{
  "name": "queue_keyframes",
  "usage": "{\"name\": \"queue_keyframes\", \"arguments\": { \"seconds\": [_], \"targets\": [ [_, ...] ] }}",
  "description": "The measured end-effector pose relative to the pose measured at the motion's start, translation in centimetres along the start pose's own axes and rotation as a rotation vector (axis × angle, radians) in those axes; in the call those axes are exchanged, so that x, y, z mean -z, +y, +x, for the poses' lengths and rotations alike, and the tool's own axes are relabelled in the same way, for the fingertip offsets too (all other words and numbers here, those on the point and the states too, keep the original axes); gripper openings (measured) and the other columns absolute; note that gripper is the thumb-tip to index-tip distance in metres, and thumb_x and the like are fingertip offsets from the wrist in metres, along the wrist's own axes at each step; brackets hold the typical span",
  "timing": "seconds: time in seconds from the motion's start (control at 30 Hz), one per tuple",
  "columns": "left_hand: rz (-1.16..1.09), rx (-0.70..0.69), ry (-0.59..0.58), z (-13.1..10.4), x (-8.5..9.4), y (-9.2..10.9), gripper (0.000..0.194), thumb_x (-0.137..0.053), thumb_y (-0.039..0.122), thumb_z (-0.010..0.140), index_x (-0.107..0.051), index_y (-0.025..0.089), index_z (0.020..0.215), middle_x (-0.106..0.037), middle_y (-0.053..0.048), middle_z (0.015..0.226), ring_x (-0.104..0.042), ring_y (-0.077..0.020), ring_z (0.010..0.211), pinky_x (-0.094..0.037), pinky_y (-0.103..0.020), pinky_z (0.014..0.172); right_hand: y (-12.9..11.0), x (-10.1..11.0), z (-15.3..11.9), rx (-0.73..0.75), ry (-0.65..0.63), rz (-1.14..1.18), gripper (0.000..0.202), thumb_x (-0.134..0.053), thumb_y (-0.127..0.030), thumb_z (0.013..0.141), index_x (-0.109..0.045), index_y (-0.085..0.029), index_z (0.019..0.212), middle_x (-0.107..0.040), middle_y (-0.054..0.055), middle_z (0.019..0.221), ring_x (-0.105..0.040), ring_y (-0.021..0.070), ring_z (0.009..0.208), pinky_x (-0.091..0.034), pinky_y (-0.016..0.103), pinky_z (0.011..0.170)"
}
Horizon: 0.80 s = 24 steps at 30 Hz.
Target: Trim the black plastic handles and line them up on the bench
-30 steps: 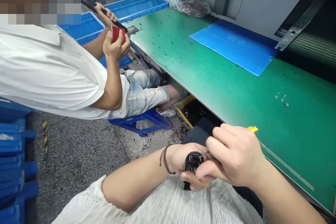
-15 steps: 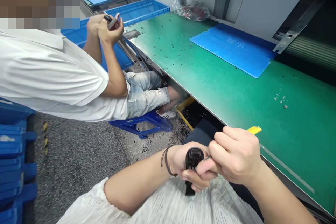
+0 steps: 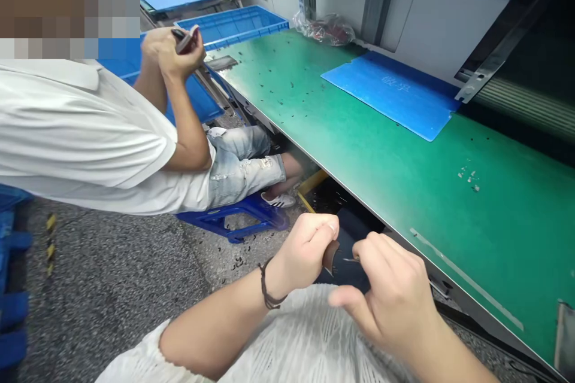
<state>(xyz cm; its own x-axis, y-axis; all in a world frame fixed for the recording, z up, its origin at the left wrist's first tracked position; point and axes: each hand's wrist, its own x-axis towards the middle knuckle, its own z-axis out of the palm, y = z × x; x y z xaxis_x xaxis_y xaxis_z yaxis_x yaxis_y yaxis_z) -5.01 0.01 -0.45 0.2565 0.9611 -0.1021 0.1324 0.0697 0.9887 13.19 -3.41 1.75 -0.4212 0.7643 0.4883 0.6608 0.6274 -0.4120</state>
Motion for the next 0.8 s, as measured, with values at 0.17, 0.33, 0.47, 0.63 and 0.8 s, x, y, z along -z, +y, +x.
{"name": "queue_keyframes", "arguments": {
  "seconds": [0.17, 0.33, 0.47, 0.63, 0.8],
  "targets": [
    [0.061, -0.015, -0.012, -0.3, 0.0, 0.1, 0.04, -0.043, 0.033, 0.099, -0.037, 0.021, 0.062, -0.039, 0.004, 0.053, -0.034, -0.0109, 0.053, -0.025, -0.029, 0.053, -0.9, -1.0, 0.8, -0.004, 0.004, -0.081, 0.067, -0.025, -0.069, 0.108, -0.055, -0.018, 0.075, -0.048, 0.002, 0.069, -0.037, 0.0157, 0.064, -0.024, 0.032, 0.059],
    [0.084, -0.033, -0.005, -0.2, -0.1, 0.1, 0.039, -0.042, 0.03, 0.097, -0.036, 0.021, 0.06, -0.035, 0.004, 0.055, -0.031, -0.0111, 0.054, -0.025, -0.03, 0.054, -0.9, -0.9, 0.9, 0.042, 0.055, -0.166, 0.065, -0.026, -0.062, 0.11, -0.054, -0.019, 0.07, -0.044, 0.001, 0.065, -0.03, 0.0167, 0.063, -0.02, 0.034, 0.058],
    [0.093, -0.014, -0.018, 0.1, -0.2, 0.2, 0.038, -0.04, 0.029, 0.097, -0.035, 0.021, 0.06, -0.034, 0.004, 0.056, -0.03, -0.0113, 0.055, -0.025, -0.031, 0.054, -0.8, -0.9, 0.7, 0.083, 0.083, -0.228, 0.063, -0.03, -0.059, 0.111, -0.053, -0.02, 0.067, -0.042, 0.002, 0.063, -0.029, 0.0175, 0.063, -0.019, 0.035, 0.06],
    [0.13, 0.013, -0.062, 0.3, -0.2, 0.0, 0.036, -0.038, 0.026, 0.096, -0.034, 0.021, 0.06, -0.033, 0.004, 0.057, -0.032, -0.012, 0.057, -0.027, -0.031, 0.056, -0.3, -1.2, 0.7, 0.136, 0.143, -0.308, 0.061, -0.034, -0.057, 0.111, -0.049, -0.021, 0.064, -0.039, 0.001, 0.06, -0.026, 0.0176, 0.063, -0.016, 0.036, 0.06],
    [0.122, 0.033, -0.146, 0.8, 0.0, -0.8, 0.033, -0.037, 0.021, 0.093, -0.034, 0.021, 0.06, -0.036, 0.003, 0.058, -0.033, -0.013, 0.059, -0.028, -0.03, 0.057, 0.6, -1.8, 0.6, 0.219, 0.187, -0.394, 0.055, -0.046, -0.054, 0.109, -0.046, -0.022, 0.065, -0.037, -0.001, 0.059, -0.025, 0.0166, 0.062, -0.014, 0.037, 0.06]
  ]
}}
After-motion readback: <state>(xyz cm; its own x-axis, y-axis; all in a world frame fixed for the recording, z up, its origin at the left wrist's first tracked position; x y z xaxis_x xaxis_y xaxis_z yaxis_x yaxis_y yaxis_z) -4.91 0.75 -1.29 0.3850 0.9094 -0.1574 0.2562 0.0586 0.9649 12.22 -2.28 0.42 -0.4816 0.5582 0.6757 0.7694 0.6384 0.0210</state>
